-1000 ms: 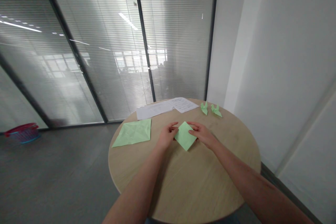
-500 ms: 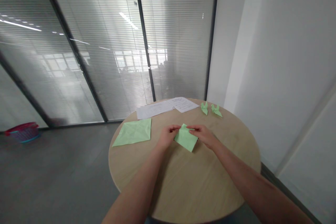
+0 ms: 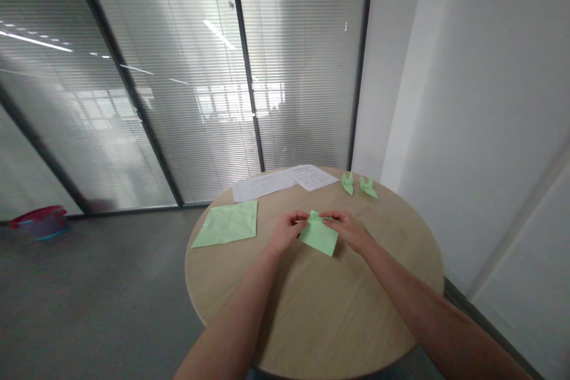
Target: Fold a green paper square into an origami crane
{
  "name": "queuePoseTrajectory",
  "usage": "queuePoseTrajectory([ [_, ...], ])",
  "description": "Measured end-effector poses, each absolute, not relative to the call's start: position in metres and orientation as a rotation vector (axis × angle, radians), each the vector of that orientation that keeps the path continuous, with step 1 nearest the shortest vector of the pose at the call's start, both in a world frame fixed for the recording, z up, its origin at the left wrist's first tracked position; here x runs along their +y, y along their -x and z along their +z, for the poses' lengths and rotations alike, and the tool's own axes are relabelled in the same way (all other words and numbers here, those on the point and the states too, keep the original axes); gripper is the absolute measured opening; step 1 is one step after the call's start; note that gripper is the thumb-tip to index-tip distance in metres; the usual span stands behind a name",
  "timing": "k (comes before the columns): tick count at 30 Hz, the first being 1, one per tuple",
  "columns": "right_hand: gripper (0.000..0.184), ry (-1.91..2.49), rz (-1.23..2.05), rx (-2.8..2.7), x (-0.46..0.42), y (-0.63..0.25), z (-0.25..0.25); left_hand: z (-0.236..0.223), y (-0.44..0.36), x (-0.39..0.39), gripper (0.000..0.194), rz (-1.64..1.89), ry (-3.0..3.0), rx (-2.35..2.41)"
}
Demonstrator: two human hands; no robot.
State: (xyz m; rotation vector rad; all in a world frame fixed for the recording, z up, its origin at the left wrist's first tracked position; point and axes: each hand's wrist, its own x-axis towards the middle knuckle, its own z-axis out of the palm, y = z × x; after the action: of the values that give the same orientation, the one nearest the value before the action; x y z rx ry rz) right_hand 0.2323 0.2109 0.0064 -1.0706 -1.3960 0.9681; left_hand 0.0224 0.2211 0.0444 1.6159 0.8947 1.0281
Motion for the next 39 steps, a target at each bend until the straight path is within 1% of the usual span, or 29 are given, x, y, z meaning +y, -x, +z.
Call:
queuePoseTrajectory([
  [4, 0.028, 1.092, 0.964, -1.387, 0.211, -0.232, 0.006, 0.04, -0.024, 0.223, 0.027, 1.029, -1.61, 0.815],
  [8, 0.022, 1.078, 0.95, -1.414, 0.208, -0.231, 0.007, 0.037, -0.023, 0.227, 0.018, 1.032, -1.657, 0.82],
  [11, 0.021, 1.057, 0.932, -1.475, 0.206, -0.231, 0.009, 0.036, -0.022, 0.228, 0.015, 1.015, -1.675, 0.869],
  [15, 0.021, 1.028, 0.926, -1.522, 0.206, -0.231, 0.01, 0.037, -0.023, 0.226, 0.02, 0.983, -1.657, 0.945],
  [20, 0.02, 1.04, 0.851, -1.611, 0.206, -0.23, 0.014, 0.036, -0.025, 0.224, 0.038, 0.893, -1.66, 1.002],
  [22, 0.02, 1.019, 0.828, -1.676, 0.203, -0.229, 0.017, 0.036, -0.024, 0.225, 0.038, 0.905, -1.685, 1.023],
  [25, 0.019, 0.987, 0.822, -1.705, 0.197, -0.228, 0.021, 0.037, -0.022, 0.227, 0.033, 0.936, -1.706, 1.022],
  [27, 0.024, 0.962, 0.852, -1.657, 0.194, -0.227, 0.024, 0.037, -0.021, 0.228, 0.031, 0.96, -1.692, 0.998],
  [31, 0.052, 0.899, 1.002, -1.508, 0.191, -0.228, 0.027, 0.038, -0.021, 0.23, 0.029, 1.004, -1.66, 0.983],
  [33, 0.059, 0.921, 1.049, -1.467, 0.192, -0.228, 0.026, 0.038, -0.022, 0.23, 0.029, 1.026, -1.654, 0.953],
  [36, 0.06, 0.992, 1.059, -1.483, 0.196, -0.226, 0.022, 0.038, -0.024, 0.23, 0.029, 1.071, -1.635, 0.884],
  [39, 0.047, 1.021, 1.056, -1.57, 0.2, -0.226, 0.018, 0.038, -0.024, 0.23, 0.034, 1.13, -1.586, 0.864],
])
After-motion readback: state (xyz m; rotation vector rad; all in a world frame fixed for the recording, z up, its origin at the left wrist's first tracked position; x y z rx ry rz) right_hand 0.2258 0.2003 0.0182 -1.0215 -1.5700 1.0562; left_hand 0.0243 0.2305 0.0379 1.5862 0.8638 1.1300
